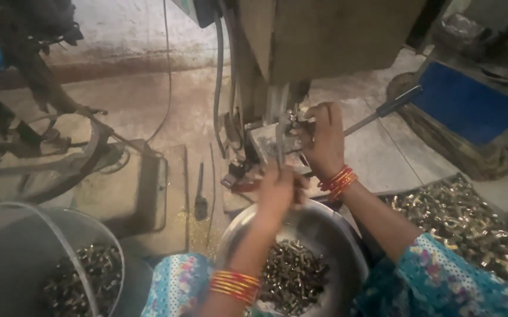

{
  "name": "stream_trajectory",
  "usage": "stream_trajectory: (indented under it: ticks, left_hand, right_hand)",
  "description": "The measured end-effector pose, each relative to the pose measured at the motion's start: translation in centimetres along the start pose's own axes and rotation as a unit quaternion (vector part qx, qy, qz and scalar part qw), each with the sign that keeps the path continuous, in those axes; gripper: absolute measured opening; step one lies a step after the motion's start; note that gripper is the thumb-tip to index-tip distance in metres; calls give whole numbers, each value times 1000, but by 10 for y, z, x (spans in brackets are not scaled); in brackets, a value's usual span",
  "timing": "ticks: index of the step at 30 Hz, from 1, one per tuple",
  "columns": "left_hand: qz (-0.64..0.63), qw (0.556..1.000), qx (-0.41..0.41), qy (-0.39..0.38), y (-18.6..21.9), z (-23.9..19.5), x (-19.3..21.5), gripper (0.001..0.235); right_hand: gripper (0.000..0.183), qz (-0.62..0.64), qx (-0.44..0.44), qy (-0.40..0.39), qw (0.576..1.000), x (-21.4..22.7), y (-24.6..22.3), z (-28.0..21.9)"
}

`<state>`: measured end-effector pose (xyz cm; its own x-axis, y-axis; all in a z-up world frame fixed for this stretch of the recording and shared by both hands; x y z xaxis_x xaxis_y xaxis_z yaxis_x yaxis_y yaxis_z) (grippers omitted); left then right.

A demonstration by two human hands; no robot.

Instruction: The person uses a manual press machine to process or assemble small metal components.

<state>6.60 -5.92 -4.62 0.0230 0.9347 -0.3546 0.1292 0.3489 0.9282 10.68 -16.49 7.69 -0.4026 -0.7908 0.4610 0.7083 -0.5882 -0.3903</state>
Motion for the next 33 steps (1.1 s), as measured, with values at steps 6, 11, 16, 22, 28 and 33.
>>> stream_trajectory:
  ticks: [6, 11, 16, 22, 28, 33]
  left_hand:
    - [-103, 987, -108, 63, 18, -22, -47, 16]
    - [-44, 988, -117, 86, 23, -28, -46, 13]
    - [-101, 989, -41, 98, 35, -40, -52, 13]
    - [-74, 989, -52, 119, 40, -45, -51, 30]
    - [-59, 990, -52, 116, 42, -42, -49, 32]
    - [-28, 995, -12, 94, 52, -46, -49, 22]
  right_hand:
    - [51, -165, 83, 37, 982, 25, 79, 11]
    - [40, -363, 29, -73, 929, 95, 213, 46]
    - [21, -319, -91, -188, 924, 92, 294, 30]
    - [32, -185, -170, -94, 963, 89, 385, -20]
    - [39, -77, -257, -29, 963, 70, 348, -27]
    - [45, -341, -243, -166, 893, 57, 474, -42]
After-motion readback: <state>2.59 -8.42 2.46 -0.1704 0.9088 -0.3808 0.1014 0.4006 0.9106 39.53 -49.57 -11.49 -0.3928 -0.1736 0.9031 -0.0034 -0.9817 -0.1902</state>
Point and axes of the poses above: each hand's wrist, its own z-axis towards the middle knuckle, its own x-axis out of the back of the hand, y = z × x, the point moved 6 cm from there along z, towards the middle knuckle, and after that the axes turned 3 degrees about -y, right-handed, at the moved point
